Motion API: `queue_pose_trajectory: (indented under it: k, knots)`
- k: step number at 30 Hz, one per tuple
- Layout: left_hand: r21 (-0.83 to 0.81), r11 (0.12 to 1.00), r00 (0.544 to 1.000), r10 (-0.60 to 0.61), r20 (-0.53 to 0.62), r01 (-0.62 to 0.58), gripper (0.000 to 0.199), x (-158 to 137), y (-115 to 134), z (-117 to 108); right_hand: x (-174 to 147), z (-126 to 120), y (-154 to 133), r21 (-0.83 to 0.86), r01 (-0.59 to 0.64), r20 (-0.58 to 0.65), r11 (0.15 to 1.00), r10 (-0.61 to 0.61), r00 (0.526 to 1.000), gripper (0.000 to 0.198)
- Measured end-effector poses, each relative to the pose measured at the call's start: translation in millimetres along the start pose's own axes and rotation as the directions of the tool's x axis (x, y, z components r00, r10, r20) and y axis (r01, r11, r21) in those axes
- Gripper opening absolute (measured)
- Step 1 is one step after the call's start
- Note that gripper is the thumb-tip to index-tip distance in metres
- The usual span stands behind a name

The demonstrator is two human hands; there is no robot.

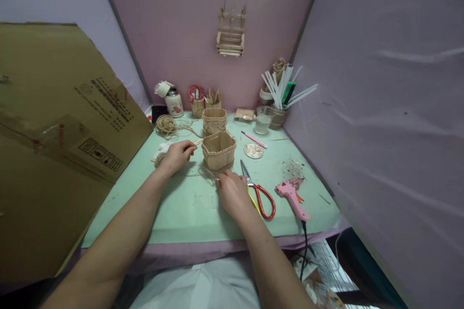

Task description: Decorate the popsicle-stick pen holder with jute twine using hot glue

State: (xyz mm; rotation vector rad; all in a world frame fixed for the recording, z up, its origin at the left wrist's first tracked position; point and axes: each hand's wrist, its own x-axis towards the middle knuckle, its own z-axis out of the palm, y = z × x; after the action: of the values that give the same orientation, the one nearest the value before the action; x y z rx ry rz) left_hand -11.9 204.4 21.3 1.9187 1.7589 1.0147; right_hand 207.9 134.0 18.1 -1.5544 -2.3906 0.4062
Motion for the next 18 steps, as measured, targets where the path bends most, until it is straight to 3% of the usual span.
queue_pose_trajectory:
  k: [6, 11, 14, 18]
  knots:
    - [0.046, 0.996, 0.995, -0.068, -0.068, 0.071, 0.044, -6, 14, -2, -18, -28, 1, 0.183, 0.024, -0.173, 0.983, 0.008, 0.985, 0.008]
    - [-0.087, 0.996, 0.994, 0.009, -0.109, -0.018, 0.042, -7, 15, 2, -30, -49, 24, 0.201, -0.018, -0.254, 0.979, 0.070, 0.965, 0.015]
    - [-0.220, 0.971, 0.995, 0.098, 0.031, -0.089, 0.074, -5, 6, 10, -24, -67, 57, 0.145, -0.109, -0.298, 0.983, 0.148, 0.943, 0.015]
    - [-0.348, 0.935, 0.955, 0.156, 0.251, -0.062, 0.122, -7, -6, 22, 2, -96, 111, 0.053, -0.280, -0.362, 0.958, 0.280, 0.889, 0.016]
